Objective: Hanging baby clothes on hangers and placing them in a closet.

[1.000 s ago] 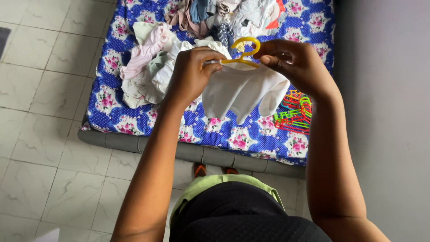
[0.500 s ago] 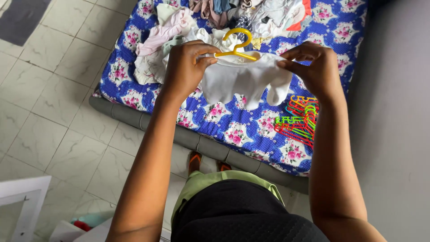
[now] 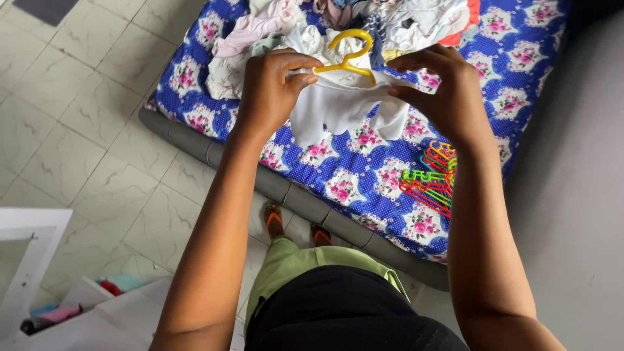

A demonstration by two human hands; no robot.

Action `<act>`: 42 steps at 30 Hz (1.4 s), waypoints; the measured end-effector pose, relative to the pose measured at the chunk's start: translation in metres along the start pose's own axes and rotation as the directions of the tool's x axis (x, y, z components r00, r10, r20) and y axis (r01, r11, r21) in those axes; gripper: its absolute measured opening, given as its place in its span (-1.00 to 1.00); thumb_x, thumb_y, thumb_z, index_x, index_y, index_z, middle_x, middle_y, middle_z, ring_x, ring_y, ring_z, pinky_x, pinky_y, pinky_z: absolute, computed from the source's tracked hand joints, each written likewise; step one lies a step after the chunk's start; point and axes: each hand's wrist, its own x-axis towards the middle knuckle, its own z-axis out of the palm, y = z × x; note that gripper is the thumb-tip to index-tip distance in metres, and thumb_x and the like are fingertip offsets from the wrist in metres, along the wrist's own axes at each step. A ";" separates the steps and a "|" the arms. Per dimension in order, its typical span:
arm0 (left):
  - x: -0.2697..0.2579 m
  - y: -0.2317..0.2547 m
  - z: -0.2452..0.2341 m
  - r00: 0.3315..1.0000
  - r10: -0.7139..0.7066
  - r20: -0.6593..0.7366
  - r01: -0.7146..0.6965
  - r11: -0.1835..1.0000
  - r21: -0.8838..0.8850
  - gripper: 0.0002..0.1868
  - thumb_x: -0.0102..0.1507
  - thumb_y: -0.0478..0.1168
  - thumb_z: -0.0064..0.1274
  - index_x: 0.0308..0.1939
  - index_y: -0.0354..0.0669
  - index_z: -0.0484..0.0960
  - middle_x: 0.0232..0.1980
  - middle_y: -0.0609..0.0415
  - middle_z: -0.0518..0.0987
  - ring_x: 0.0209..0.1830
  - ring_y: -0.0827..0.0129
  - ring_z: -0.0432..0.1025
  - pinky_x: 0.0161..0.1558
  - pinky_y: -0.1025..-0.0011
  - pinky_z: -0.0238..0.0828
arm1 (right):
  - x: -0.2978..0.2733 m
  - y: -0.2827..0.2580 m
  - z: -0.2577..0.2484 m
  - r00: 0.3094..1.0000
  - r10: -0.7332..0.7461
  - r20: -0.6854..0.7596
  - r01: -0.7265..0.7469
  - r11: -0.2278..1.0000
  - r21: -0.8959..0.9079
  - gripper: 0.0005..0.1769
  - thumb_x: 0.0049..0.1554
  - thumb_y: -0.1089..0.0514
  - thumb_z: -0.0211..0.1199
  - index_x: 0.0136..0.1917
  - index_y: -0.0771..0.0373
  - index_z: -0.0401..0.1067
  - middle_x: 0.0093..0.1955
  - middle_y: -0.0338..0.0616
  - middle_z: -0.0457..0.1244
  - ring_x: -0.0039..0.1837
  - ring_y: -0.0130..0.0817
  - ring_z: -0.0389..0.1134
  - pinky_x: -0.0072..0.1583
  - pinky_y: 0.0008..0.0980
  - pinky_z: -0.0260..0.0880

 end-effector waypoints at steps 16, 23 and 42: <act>-0.068 -0.005 -0.071 0.953 -0.120 -0.277 0.114 0.993 -0.038 -0.72 0.18 -0.58 0.19 -0.07 -0.30 0.69 -0.06 0.02 0.70 -0.03 0.35 0.67 0.02 0.43 0.60 | 0.050 -0.052 0.077 0.960 -0.175 0.221 0.142 0.977 0.157 -0.66 0.17 0.23 0.40 0.21 0.31 0.54 0.13 0.05 0.38 0.10 -0.02 0.43 0.12 -0.20 0.41; -0.117 -0.009 -0.122 0.930 -0.129 -0.344 0.139 0.990 0.005 -0.66 0.14 -0.59 0.26 -0.03 -0.30 0.66 -0.05 0.02 0.68 -0.04 0.34 0.65 0.00 0.43 0.66 | 0.064 -0.083 0.129 0.958 -0.112 0.263 0.043 0.966 0.255 -0.72 0.19 0.26 0.40 0.17 0.35 0.51 0.10 0.00 0.38 0.06 -0.15 0.47 0.08 -0.27 0.44; -0.251 0.008 -0.218 0.801 -0.174 -0.573 0.413 0.853 0.318 -0.86 0.22 -0.47 0.24 -0.15 -0.35 0.67 -0.23 -0.05 0.59 -0.32 0.18 0.54 -0.27 0.32 0.44 | 0.086 -0.222 0.197 0.885 -0.214 0.413 0.052 0.927 0.371 -0.69 0.24 0.26 0.35 0.26 0.24 0.48 0.04 -0.04 0.40 -0.07 -0.25 0.42 -0.01 -0.27 0.39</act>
